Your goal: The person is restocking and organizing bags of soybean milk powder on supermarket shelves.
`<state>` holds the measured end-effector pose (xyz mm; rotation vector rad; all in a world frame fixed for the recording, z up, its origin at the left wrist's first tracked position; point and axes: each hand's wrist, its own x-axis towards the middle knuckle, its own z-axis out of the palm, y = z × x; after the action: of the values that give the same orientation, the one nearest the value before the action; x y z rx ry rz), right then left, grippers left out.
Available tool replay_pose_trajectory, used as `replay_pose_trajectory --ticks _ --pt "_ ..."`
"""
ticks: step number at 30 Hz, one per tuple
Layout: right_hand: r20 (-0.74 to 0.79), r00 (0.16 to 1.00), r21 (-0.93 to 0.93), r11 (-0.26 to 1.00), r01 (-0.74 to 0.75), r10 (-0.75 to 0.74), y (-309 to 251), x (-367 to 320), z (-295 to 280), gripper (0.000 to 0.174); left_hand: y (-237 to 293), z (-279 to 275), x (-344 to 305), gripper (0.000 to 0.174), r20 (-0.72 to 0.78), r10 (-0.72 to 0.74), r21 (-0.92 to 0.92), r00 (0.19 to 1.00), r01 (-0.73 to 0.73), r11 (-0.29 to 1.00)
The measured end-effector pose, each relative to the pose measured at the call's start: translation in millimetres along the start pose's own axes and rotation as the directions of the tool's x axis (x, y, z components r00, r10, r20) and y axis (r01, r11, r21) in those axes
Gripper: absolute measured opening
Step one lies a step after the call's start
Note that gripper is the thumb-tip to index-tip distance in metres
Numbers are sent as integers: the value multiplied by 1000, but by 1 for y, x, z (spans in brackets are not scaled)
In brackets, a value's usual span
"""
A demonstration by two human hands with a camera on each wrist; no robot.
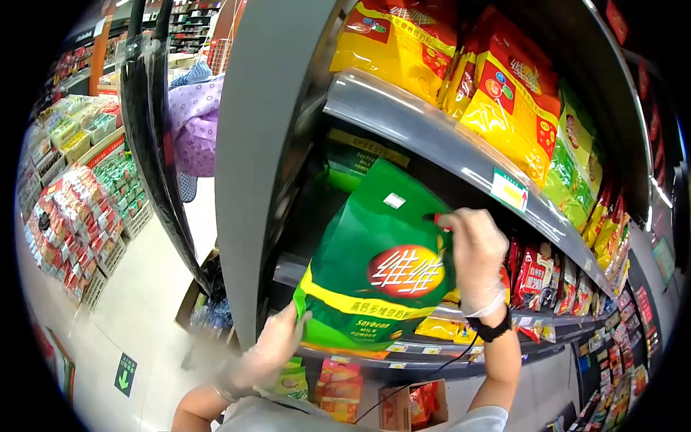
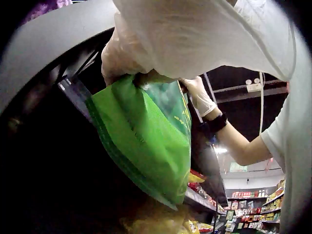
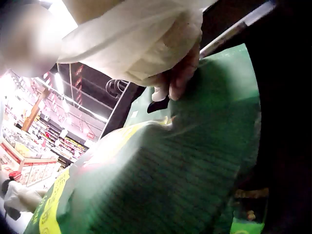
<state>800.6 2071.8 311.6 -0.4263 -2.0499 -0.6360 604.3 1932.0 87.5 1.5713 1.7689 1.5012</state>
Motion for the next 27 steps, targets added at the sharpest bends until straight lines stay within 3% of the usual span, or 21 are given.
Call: replay_pose_trajectory --ticks 4,8,10,13,15,16,18,20,22,24,27 --pt "-194 978 -90 994 61 -78 0 33 -23 16 33 -21 17 32 -82 172 4 982 -173 985" --pt "-370 929 -58 998 -27 3 -6 67 -28 16 53 -25 52 32 -220 276 -23 936 -288 957" --pt "-453 888 -50 997 65 -81 1 82 -19 15 52 -20 72 32 -288 322 -22 902 -343 939" --pt "-433 872 -200 968 154 -228 10 89 -6 18 46 -17 106 30 -308 314 -17 898 -335 942" --pt "-404 851 -280 931 235 -336 19 85 6 20 41 -12 121 46 -256 177 -71 950 -201 977" --pt "-363 870 -296 926 233 -335 19 81 13 22 38 -6 121 46 -257 183 -69 949 -207 976" --pt "-317 869 -261 916 306 -380 15 72 21 23 35 9 113 64 -502 273 231 821 -177 957" --pt "-330 865 -284 913 292 -379 7 65 23 23 45 9 94 80 -426 416 274 803 -324 906" --pt "-345 872 -257 929 268 -347 10 65 26 24 56 11 82 82 -183 664 524 725 -500 690" --pt "-361 863 -195 933 301 -354 10 64 25 24 69 18 80 77 -25 630 557 777 -512 654" --pt "-328 846 -271 900 342 -420 16 48 30 29 70 24 90 76 16 580 642 815 -453 619"
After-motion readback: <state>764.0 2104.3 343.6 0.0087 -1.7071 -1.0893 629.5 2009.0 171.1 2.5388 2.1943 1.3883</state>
